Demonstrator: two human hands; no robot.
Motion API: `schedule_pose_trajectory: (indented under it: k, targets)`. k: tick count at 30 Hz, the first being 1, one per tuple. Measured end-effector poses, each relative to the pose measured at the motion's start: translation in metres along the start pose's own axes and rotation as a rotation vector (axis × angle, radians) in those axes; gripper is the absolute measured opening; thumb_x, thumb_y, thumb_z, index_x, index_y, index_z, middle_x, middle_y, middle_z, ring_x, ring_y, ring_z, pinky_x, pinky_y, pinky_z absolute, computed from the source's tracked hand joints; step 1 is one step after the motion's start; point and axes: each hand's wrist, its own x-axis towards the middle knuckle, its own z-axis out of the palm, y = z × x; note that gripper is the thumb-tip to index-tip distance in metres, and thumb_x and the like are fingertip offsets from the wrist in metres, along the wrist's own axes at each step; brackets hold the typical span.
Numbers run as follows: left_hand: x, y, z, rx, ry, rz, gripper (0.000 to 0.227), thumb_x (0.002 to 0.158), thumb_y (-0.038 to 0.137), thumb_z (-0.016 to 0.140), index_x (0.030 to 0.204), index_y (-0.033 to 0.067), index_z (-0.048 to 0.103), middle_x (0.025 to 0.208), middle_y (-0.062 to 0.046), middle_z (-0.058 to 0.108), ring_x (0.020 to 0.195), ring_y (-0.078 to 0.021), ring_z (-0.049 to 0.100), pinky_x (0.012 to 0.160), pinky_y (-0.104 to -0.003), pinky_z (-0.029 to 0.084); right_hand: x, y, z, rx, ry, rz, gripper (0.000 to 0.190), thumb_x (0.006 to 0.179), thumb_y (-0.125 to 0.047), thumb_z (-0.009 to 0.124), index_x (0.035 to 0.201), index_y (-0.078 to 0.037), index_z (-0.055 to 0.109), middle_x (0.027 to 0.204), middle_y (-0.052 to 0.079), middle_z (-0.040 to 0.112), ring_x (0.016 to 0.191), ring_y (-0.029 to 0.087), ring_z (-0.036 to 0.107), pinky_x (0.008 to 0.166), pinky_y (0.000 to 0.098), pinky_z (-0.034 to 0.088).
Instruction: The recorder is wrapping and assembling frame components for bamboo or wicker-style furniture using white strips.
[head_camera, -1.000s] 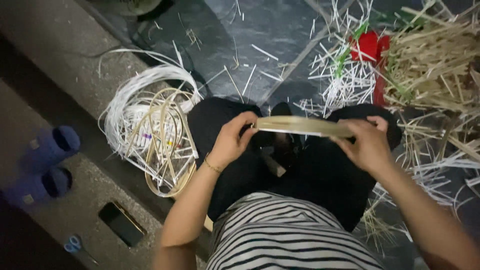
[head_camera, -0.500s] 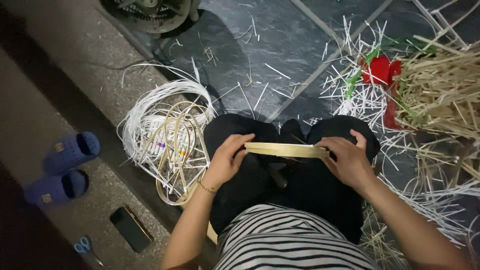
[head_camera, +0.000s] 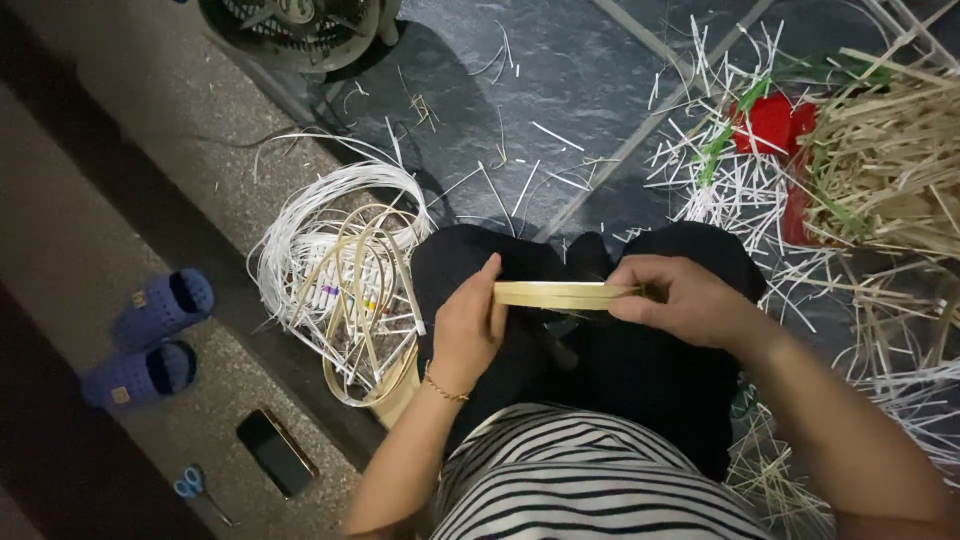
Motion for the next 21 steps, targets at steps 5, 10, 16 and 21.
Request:
schedule_pose_trajectory:
  k: [5,10,16,21]
  targets:
    - [0.000,-0.006,0.008,0.037,0.015,0.044,0.047,0.093,-0.001,0.066,0.139,0.0021,0.058,0.125,-0.018,0.070,0.109,-0.0331,0.071,0.093,-0.039,0.058,0.002,0.000,0.002,0.081,0.043,0.009,0.020,0.088,-0.021,0.075,0.097,-0.003,0.072,0.081,-0.002,0.063,0.076,0.008,0.056,0.071,0.0276,0.049]
    - [0.017,0.004,-0.012,-0.035,-0.030,0.025,0.041,0.096,0.002,0.067,0.136,0.0045,0.061,0.119,-0.016,0.072,0.105,-0.0316,0.072,0.091,-0.038,0.058,-0.006,-0.024,0.011,0.018,0.154,-0.008,0.021,0.088,-0.022,0.075,0.100,-0.004,0.074,0.082,-0.002,0.062,0.076,0.008,0.057,0.071,0.0265,0.049]
    - [0.060,0.023,-0.047,-0.458,-0.364,0.036,0.038,0.095,0.018,0.070,0.129,0.0028,0.065,0.099,-0.010,0.066,0.088,-0.0223,0.064,0.081,-0.031,0.051,-0.005,-0.022,0.014,0.015,0.197,-0.125,0.024,0.089,-0.022,0.074,0.105,-0.004,0.073,0.091,-0.001,0.063,0.083,0.007,0.060,0.076,0.0255,0.050]
    - [0.061,0.001,-0.019,-0.775,-0.629,-0.345,0.024,0.106,0.023,0.062,0.104,0.0006,0.069,0.086,0.004,0.061,0.082,-0.0061,0.051,0.074,-0.025,0.044,-0.004,-0.024,0.011,0.025,0.190,-0.045,0.024,0.089,-0.022,0.075,0.106,-0.005,0.073,0.090,0.000,0.066,0.083,0.008,0.063,0.077,0.0274,0.052]
